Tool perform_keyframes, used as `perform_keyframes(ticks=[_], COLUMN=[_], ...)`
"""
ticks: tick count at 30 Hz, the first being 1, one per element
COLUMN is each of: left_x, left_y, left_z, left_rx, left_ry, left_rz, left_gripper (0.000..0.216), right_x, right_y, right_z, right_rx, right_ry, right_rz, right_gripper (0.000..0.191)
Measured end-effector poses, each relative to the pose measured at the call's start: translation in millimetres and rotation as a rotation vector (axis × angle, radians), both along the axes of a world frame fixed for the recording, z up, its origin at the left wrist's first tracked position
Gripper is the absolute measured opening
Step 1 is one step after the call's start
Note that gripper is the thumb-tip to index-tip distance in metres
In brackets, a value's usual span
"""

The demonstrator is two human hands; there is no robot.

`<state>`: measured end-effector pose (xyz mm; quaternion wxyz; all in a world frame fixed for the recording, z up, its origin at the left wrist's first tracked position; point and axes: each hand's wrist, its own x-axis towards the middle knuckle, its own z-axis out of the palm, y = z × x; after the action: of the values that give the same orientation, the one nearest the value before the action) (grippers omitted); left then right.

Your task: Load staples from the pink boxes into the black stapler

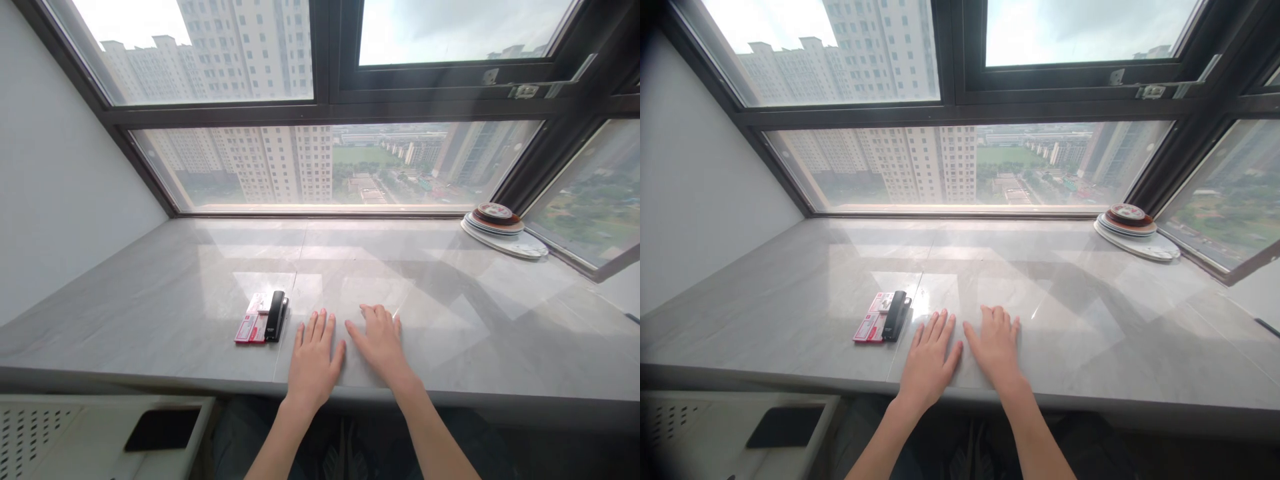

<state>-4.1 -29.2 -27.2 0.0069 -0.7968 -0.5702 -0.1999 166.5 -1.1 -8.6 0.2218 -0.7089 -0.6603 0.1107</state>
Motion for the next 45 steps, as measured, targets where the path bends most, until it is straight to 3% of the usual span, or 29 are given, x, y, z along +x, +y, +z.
perform_keyframes(ticks=[3,6,8,10,13,15,19,22,25,28,33,35,37,39,43,45], left_x=[-0.8,-3.8,-7.7,-12.0,-15.3,-14.1,-5.8,1.3,5.0,4.0,-2.0,-5.0,-10.5,-21.3,-59.6,-80.4], left_y=[0.0,2.0,1.9,0.0,-5.6,-8.8,-8.4,-3.4,1.6,5.3,11.4,13.3,14.0,12.9,2.4,-6.8], left_z=[-6.2,-16.2,-19.3,-15.4,2.2,15.0,26.1,23.3,19.4,16.4,12.4,14.1,17.8,21.4,18.3,12.4], left_rx=[0.044,0.086,0.069,0.021,-0.054,-0.083,-0.089,-0.088,-0.119,-0.117,-0.09,-0.098,-0.088,-0.029,0.082,0.051], left_ry=[0.02,-0.017,-0.054,-0.095,-0.208,-0.282,-0.306,-0.207,-0.127,-0.108,-0.116,-0.124,-0.137,-0.154,-0.136,-0.095], left_rz=[-0.03,0.011,0.001,-0.058,-0.108,-0.101,-0.068,-0.11,-0.162,-0.134,-0.075,-0.084,-0.09,-0.011,0.443,0.567], left_gripper=[0.066,0.067,0.064,0.059,0.039,0.025,0.026,0.042,0.047,0.049,0.053,0.053,0.05,0.046,0.049,0.05], right_x=[-71.7,-138.1,-163.2,-166.8,-132.6,-92.5,-20.1,-3.6,-12.5,-18.5,13.4,33.7,52.1,66.0,77.3,75.6], right_y=[16.8,40.8,58.7,74.0,84.4,80.6,52.8,31.8,24.2,29.6,44.2,41.7,30.9,12.8,-31.6,-49.7], right_z=[21.5,34.3,37.0,37.0,34.7,32.5,26.6,22.0,21.1,24.2,15.7,4.6,-7.0,-15.3,-18.2,-15.5], right_rx=[0.036,-0.005,-0.023,-0.021,0.027,0.071,0.107,0.165,0.228,0.288,0.408,0.352,0.245,0.17,0.084,-0.018], right_ry=[0.205,0.237,0.21,0.169,0.124,0.138,0.247,0.298,0.373,0.642,1.414,1.571,1.588,1.516,1.413,1.336], right_rz=[0.26,0.319,0.359,0.399,0.418,0.45,0.478,0.375,0.276,0.168,-0.183,-0.242,-0.217,-0.162,-0.129,-0.142], right_gripper=[0.068,0.083,0.075,0.054,0.034,0.045,0.049,0.032,0.021,0.023,0.044,0.047,0.051,0.056,0.054,0.054])
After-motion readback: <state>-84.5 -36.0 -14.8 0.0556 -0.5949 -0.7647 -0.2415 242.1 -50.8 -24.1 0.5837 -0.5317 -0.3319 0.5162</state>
